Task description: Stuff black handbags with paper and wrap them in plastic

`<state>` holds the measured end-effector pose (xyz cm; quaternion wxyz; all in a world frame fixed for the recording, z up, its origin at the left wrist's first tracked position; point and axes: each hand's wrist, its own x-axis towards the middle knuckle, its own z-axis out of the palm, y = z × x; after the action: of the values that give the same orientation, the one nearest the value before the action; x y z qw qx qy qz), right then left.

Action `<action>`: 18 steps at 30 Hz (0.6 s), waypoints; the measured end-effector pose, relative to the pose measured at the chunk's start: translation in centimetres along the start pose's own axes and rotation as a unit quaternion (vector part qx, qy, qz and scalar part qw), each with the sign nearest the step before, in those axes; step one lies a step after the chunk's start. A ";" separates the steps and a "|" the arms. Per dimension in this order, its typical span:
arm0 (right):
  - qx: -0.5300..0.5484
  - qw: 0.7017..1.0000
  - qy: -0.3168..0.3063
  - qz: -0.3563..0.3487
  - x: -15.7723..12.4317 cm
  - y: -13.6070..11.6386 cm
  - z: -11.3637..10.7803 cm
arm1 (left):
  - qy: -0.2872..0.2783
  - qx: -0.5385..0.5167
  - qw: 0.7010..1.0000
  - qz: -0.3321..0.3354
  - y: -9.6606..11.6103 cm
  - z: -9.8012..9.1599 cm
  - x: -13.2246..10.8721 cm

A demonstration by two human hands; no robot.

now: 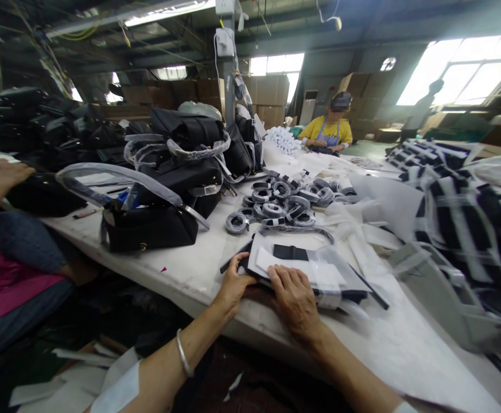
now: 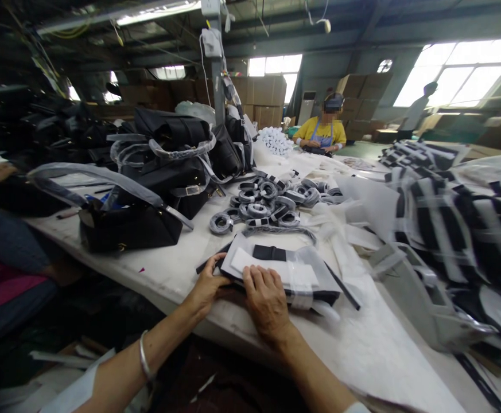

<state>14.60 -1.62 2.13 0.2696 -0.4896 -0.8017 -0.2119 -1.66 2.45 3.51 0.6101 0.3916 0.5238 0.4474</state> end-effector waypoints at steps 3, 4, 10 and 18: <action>0.014 1.000 0.005 -0.013 0.3 0.3 0.0 | -0.021 0.015 1.000 0.001 0.6 -0.9 -0.3; 0.021 1.000 0.006 -0.012 0.3 0.4 -0.1 | -0.038 0.051 0.998 0.020 0.9 -1.4 -0.7; 0.039 0.999 0.011 0.004 0.8 0.5 -0.7 | -0.002 0.588 0.723 0.363 1.4 -4.1 -3.3; 0.022 0.999 0.012 0.026 2.1 0.5 -1.5 | 0.020 0.571 0.472 0.671 0.5 -1.3 -0.1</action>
<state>14.62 -0.95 4.64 0.2955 -0.5015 -0.7898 -0.1935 -3.07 2.49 3.84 -0.2469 0.8758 0.2524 0.3292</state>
